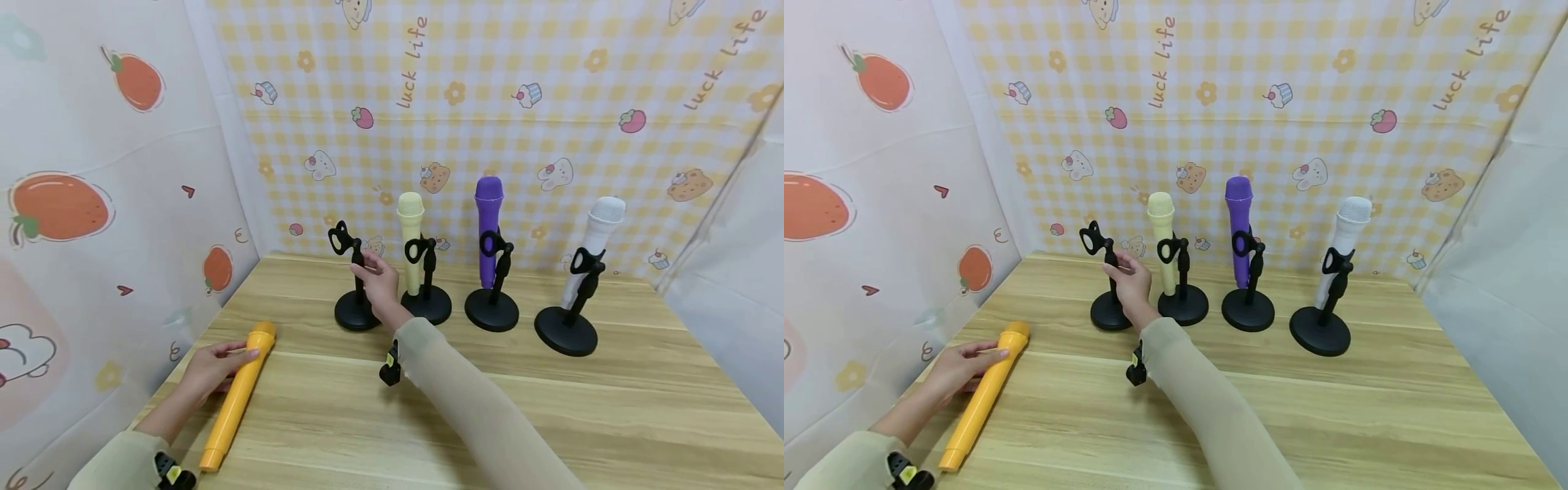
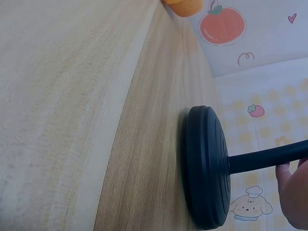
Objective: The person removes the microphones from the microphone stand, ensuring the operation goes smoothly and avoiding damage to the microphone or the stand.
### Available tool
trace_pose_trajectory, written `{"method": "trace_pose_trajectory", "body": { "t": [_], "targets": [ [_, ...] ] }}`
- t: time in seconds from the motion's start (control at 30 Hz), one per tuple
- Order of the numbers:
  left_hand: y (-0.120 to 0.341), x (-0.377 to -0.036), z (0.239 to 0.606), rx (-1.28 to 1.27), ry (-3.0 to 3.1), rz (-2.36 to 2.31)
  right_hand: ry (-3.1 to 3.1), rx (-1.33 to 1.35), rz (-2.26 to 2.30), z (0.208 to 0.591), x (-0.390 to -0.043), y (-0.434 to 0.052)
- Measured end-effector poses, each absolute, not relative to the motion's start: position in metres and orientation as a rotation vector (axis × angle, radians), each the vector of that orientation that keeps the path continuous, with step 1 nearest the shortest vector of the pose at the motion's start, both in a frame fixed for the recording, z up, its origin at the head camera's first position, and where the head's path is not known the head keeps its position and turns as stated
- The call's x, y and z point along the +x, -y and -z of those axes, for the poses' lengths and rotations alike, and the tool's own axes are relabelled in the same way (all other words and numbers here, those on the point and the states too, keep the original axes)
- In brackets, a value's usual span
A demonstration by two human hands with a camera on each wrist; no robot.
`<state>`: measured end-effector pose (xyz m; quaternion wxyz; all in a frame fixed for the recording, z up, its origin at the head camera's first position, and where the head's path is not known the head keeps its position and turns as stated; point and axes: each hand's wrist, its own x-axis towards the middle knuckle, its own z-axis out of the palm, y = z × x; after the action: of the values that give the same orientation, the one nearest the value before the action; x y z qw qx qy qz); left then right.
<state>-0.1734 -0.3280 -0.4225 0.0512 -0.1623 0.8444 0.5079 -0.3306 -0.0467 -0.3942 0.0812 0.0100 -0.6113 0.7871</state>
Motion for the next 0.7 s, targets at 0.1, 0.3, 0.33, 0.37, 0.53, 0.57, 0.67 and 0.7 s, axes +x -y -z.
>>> {"method": "trace_pose_trajectory", "body": {
  "t": [0.1,0.3,0.33,0.37,0.53,0.57,0.67,0.7],
  "targets": [
    [0.3279,-0.1732,0.422,-0.492,-2.575,-1.537,1.828,0.033,-2.346,0.3945,-0.3302,0.0474],
    [0.3271,-0.1727,0.4219,-0.482,-2.591,-1.519,1.819,0.06,-2.342,0.3954,-0.3294,0.0483],
    [0.327,-0.1727,0.4219,-0.48,-2.593,-1.516,1.817,0.063,-2.342,0.3953,-0.3292,0.0482],
    [0.3269,-0.1726,0.4219,-0.48,-2.592,-1.517,1.815,0.067,-2.341,0.3956,-0.3291,0.0482],
    [0.3268,-0.1723,0.4217,-0.482,-2.589,-1.523,1.825,0.091,-2.337,0.3975,-0.3302,0.0478],
    [0.3268,-0.1724,0.4216,-0.483,-2.588,-1.525,1.827,0.097,-2.339,0.3978,-0.3305,0.0475],
    [0.3273,-0.1721,0.4218,-0.484,-2.584,-1.531,1.837,0.093,-2.353,0.3986,-0.3318,0.0469],
    [0.3276,-0.172,0.4218,-0.486,-2.582,-1.534,1.839,0.092,-2.359,0.3987,-0.3321,0.0468]
  ]
}}
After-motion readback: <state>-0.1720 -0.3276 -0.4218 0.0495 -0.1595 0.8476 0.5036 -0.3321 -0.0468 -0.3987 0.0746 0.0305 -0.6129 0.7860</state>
